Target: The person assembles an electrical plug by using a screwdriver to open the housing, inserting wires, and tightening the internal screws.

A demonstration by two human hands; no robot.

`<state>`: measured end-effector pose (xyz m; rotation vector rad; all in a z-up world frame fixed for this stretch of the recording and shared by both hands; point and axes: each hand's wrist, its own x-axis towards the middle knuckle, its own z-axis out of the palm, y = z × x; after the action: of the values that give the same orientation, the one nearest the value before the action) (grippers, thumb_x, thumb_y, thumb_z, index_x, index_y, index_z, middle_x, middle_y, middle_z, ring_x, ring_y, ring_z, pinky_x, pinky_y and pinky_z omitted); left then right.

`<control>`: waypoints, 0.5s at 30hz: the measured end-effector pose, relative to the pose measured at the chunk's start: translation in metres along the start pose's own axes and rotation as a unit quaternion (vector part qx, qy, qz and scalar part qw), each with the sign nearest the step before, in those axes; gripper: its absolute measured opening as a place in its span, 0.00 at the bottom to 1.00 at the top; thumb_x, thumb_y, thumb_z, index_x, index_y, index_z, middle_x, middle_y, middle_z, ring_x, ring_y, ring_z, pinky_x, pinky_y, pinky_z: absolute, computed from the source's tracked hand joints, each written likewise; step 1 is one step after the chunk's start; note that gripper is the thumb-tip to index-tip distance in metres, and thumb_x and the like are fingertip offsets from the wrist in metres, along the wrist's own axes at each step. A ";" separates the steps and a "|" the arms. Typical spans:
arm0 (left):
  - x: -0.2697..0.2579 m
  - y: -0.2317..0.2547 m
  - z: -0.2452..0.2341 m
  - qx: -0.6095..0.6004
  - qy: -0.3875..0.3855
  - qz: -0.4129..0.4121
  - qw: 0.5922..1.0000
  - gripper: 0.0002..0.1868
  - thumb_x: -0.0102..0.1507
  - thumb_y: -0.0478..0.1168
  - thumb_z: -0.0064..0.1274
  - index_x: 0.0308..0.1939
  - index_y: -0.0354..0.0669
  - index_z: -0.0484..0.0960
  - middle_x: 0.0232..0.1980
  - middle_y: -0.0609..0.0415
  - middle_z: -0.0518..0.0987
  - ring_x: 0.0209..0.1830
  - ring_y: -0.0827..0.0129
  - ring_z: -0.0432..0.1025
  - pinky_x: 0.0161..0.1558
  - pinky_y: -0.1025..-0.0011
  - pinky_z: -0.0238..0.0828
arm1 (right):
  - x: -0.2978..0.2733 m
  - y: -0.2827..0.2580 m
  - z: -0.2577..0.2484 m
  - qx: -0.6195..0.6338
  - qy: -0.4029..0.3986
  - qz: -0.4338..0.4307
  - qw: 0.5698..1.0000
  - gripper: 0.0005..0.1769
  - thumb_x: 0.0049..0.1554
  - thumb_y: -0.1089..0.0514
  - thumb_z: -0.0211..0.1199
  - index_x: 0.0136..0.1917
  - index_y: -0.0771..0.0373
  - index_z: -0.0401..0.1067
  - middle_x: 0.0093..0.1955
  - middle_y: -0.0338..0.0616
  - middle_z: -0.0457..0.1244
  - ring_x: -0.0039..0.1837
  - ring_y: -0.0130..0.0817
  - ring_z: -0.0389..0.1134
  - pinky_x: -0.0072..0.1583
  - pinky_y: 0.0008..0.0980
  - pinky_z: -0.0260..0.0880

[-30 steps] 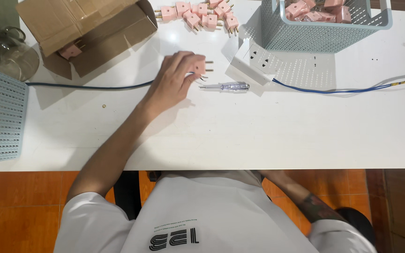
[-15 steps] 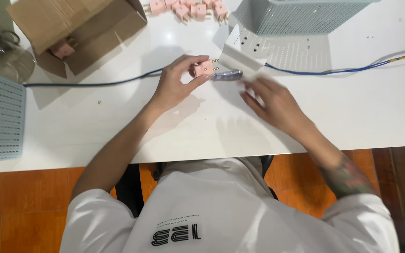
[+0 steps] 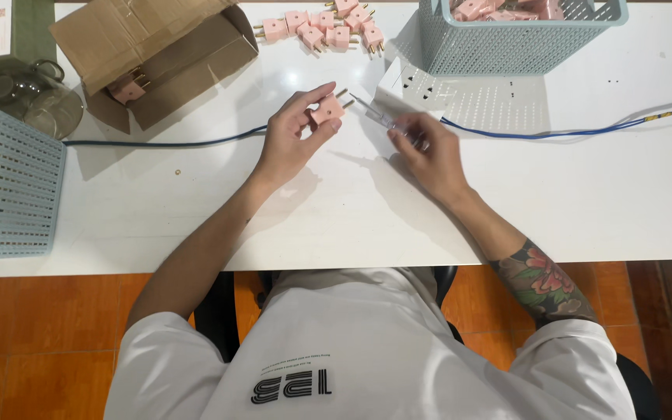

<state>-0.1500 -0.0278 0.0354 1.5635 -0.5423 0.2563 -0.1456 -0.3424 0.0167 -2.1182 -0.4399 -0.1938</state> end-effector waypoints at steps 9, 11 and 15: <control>0.002 0.019 0.022 -0.147 0.032 -0.149 0.977 0.24 0.81 0.46 0.55 0.78 0.37 0.77 0.62 0.45 0.84 0.62 0.61 0.84 0.65 0.67 0.82 | 0.002 -0.024 0.002 0.183 0.137 0.069 0.971 0.13 0.67 0.60 0.78 0.63 0.63 0.82 0.47 0.42 0.71 0.50 0.26 0.71 0.58 0.29 0.77; -0.002 0.003 0.024 -0.128 0.028 -0.144 0.981 0.24 0.80 0.47 0.56 0.77 0.38 0.79 0.60 0.45 0.85 0.61 0.60 0.84 0.65 0.67 0.82 | 0.000 -0.022 0.004 0.191 0.135 0.081 0.969 0.13 0.68 0.59 0.78 0.64 0.62 0.82 0.49 0.41 0.71 0.52 0.25 0.70 0.59 0.28 0.77; -0.002 -0.037 0.027 -0.022 0.010 -0.100 0.995 0.22 0.74 0.46 0.69 0.69 0.40 0.88 0.49 0.47 0.87 0.51 0.66 0.82 0.63 0.62 0.82 | 0.005 -0.011 0.004 0.198 0.144 0.074 0.967 0.12 0.71 0.56 0.75 0.64 0.62 0.83 0.49 0.41 0.71 0.49 0.26 0.67 0.56 0.31 0.74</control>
<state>-0.1382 -0.0541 -0.0001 1.5579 -0.3688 0.1070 -0.1450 -0.3328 0.0245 -1.6885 -0.1313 -0.2962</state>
